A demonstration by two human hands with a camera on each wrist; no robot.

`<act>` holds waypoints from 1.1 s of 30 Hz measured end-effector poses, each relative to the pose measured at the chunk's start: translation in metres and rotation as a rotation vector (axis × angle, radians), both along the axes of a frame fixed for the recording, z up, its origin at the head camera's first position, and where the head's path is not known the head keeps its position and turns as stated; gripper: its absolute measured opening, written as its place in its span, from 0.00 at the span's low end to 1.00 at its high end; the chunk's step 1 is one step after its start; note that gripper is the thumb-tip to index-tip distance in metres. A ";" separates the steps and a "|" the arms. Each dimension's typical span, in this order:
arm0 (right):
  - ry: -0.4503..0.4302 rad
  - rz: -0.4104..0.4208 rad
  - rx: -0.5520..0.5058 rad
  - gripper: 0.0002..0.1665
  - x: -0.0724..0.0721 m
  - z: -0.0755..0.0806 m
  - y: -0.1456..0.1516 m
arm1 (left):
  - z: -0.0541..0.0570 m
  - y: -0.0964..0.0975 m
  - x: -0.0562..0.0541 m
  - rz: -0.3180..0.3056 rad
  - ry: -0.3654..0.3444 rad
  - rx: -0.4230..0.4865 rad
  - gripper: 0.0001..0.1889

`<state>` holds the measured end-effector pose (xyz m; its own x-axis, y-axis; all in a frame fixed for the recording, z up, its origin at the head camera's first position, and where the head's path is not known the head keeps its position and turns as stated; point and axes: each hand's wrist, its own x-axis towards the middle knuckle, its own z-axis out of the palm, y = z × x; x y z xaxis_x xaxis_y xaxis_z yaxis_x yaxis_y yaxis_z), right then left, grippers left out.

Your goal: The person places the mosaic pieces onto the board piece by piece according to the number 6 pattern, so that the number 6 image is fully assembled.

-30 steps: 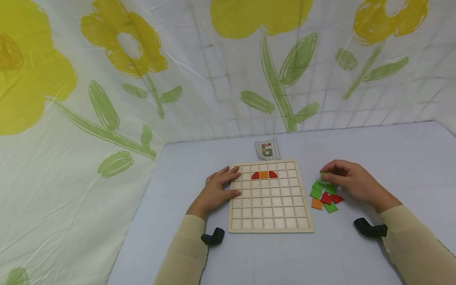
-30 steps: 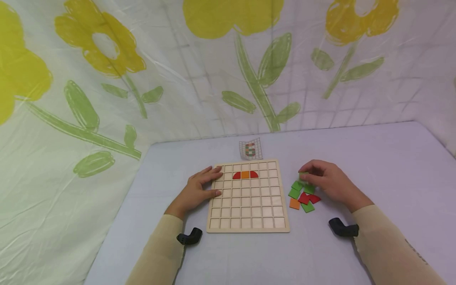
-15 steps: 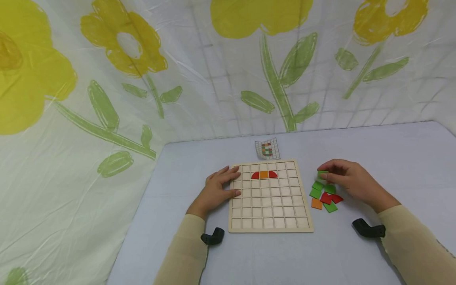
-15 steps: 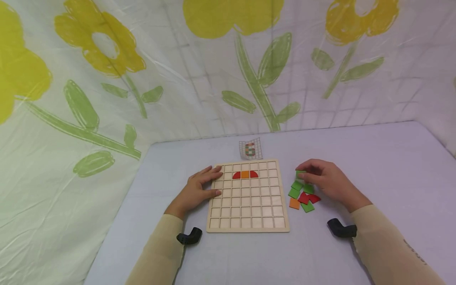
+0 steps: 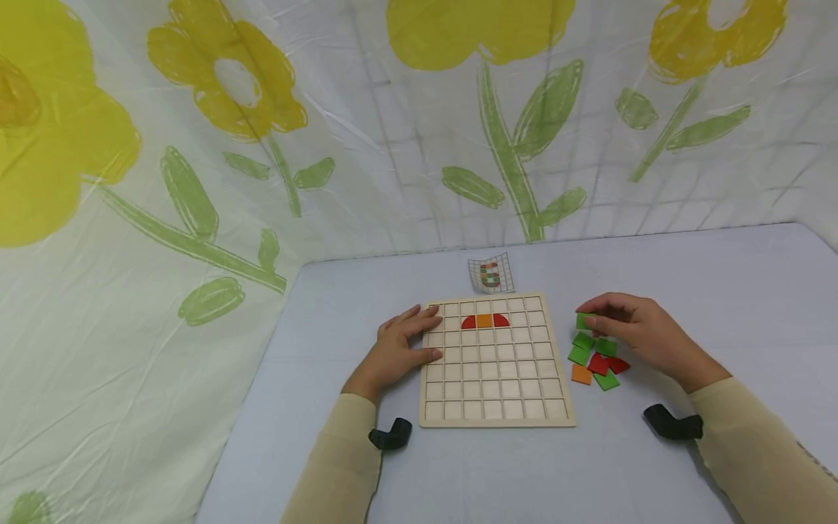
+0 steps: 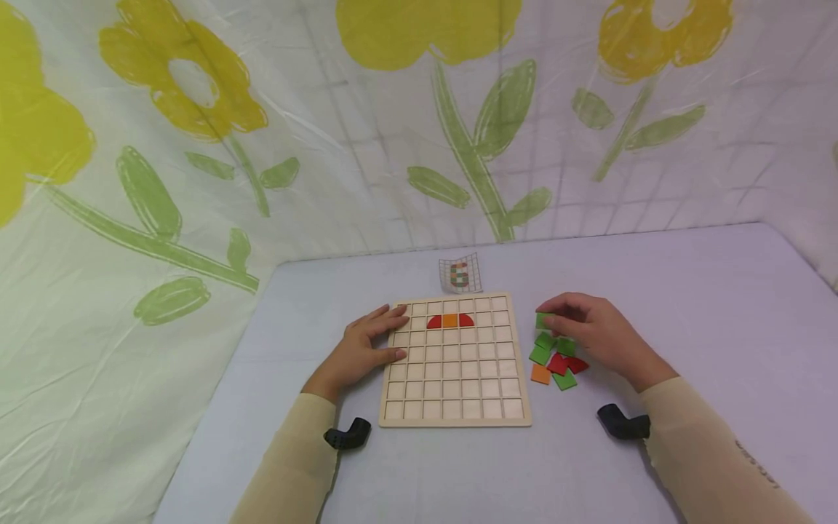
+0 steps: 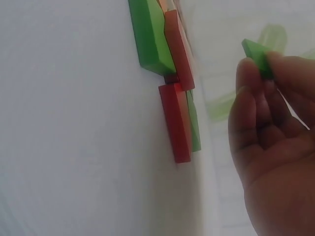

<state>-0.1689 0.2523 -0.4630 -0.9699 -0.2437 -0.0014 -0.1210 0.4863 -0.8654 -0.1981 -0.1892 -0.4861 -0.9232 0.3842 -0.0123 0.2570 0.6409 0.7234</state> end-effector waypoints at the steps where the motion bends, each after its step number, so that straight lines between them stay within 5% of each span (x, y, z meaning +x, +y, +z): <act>1: 0.002 0.003 -0.001 0.18 0.000 0.000 0.000 | 0.000 0.000 0.000 0.000 -0.001 0.001 0.35; 33: 0.037 0.043 -0.074 0.13 0.012 0.018 -0.021 | -0.001 0.000 0.000 0.019 -0.018 -0.001 0.35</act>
<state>-0.1572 0.2309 -0.4453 -0.9576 -0.2829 0.0542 -0.1731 0.4150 -0.8932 -0.1980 -0.1890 -0.4867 -0.9299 0.3665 -0.0298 0.2314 0.6464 0.7271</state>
